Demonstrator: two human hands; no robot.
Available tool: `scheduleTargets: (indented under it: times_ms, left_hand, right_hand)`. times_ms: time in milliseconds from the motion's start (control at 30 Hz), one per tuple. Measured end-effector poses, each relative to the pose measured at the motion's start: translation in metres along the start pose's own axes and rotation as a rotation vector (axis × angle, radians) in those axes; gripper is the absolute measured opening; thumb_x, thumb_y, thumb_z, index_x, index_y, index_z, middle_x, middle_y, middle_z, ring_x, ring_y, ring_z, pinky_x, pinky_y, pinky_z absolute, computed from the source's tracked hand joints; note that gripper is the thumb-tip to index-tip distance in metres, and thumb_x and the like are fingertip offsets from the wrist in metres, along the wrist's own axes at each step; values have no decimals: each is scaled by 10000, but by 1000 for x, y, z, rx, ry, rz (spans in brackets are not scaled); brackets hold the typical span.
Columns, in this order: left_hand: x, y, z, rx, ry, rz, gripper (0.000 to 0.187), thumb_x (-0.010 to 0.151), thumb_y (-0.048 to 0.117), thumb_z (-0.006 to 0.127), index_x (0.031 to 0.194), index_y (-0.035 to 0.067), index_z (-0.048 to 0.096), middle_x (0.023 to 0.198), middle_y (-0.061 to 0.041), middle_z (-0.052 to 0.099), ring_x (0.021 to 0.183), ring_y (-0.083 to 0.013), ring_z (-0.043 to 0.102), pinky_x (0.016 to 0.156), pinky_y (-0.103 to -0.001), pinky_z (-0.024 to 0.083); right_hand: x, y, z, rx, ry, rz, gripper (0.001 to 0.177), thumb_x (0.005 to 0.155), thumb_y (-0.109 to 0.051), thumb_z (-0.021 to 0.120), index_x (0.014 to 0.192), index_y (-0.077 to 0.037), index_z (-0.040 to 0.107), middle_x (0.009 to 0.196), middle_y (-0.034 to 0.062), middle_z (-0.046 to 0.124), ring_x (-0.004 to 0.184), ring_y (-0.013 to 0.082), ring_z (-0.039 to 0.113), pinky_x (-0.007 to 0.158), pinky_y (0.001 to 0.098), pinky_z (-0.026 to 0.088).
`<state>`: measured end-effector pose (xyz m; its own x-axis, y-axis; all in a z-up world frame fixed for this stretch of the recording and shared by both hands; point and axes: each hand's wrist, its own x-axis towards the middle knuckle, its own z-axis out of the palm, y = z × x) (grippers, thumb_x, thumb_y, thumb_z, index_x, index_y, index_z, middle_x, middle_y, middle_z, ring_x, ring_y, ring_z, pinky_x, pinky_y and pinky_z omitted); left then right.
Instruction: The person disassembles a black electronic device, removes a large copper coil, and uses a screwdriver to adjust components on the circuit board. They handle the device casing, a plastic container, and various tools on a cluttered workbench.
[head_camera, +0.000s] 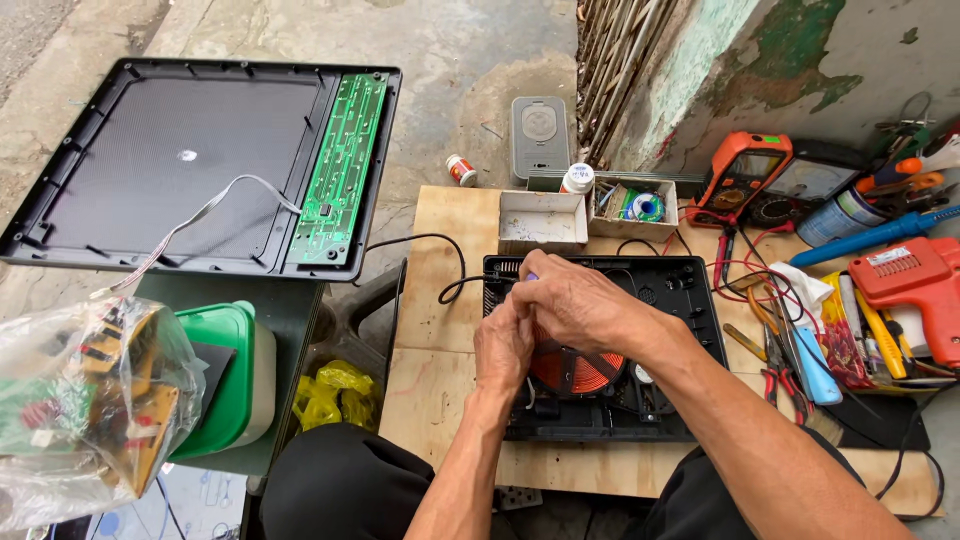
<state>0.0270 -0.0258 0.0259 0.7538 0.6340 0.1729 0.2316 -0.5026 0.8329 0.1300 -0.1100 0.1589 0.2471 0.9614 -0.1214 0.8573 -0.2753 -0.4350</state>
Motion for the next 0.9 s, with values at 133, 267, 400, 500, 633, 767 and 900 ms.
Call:
scheduleTargets:
  times_ms: [133, 267, 400, 500, 633, 767, 900]
  left_hand:
    - [3, -35, 27, 78, 82, 8, 99, 957, 279, 648, 889, 207, 661, 769, -108, 704, 827, -396, 721, 672, -575, 580]
    - [4, -23, 19, 73, 127, -37, 62, 913, 355, 709, 932, 296, 710, 759, -23, 754, 847, -305, 750, 731, -521, 602]
    - [7, -28, 25, 111, 203, 75, 168, 870, 305, 779, 874, 204, 645, 753, -52, 716, 830, -303, 743, 708, -466, 604]
    - [4, -27, 21, 40, 135, 69, 86, 916, 223, 710, 880, 182, 644, 799, -74, 725, 872, -337, 735, 724, -501, 599]
    - [-3, -25, 19, 57, 128, 67, 39, 953, 227, 656, 919, 226, 639, 790, -44, 706, 874, -286, 732, 714, -460, 600]
    - [1, -30, 22, 142, 207, 112, 155, 896, 248, 725, 800, 184, 621, 747, -63, 683, 847, -296, 716, 682, -477, 573]
    - [-1, -61, 43, 141, 100, 68, 92, 939, 265, 672, 997, 243, 604, 891, 1, 661, 955, -255, 692, 820, -437, 596]
  right_hand:
    - [-5, -14, -9, 20, 74, -63, 195, 843, -33, 542, 999, -123, 616, 1143, 118, 581, 1087, 392, 637, 886, 519, 558]
    - [-4, -25, -3, -74, 275, 244, 384, 991, -522, 527, 1145, -183, 623, 1013, 137, 646, 853, 414, 737, 776, 544, 578]
    - [4, -11, 16, -255, 437, 200, 457, 1036, -580, 511, 853, -173, 610, 746, 88, 661, 679, 365, 747, 628, 458, 565]
    - [0, -7, 9, -259, 336, 40, 193, 995, -351, 581, 958, -164, 611, 884, 103, 573, 796, 389, 709, 705, 459, 565]
    - [-6, -18, -4, -52, 218, -5, 187, 928, -190, 586, 1084, -90, 603, 1013, 160, 548, 968, 440, 666, 827, 511, 558]
    - [-1, -21, 9, -176, 301, 185, 340, 1014, -446, 513, 1110, -149, 649, 889, 76, 566, 797, 273, 703, 729, 402, 575]
    - [-4, -17, 11, -211, 329, 123, 183, 1032, -337, 522, 1000, -185, 618, 847, 19, 535, 712, 274, 713, 626, 411, 584]
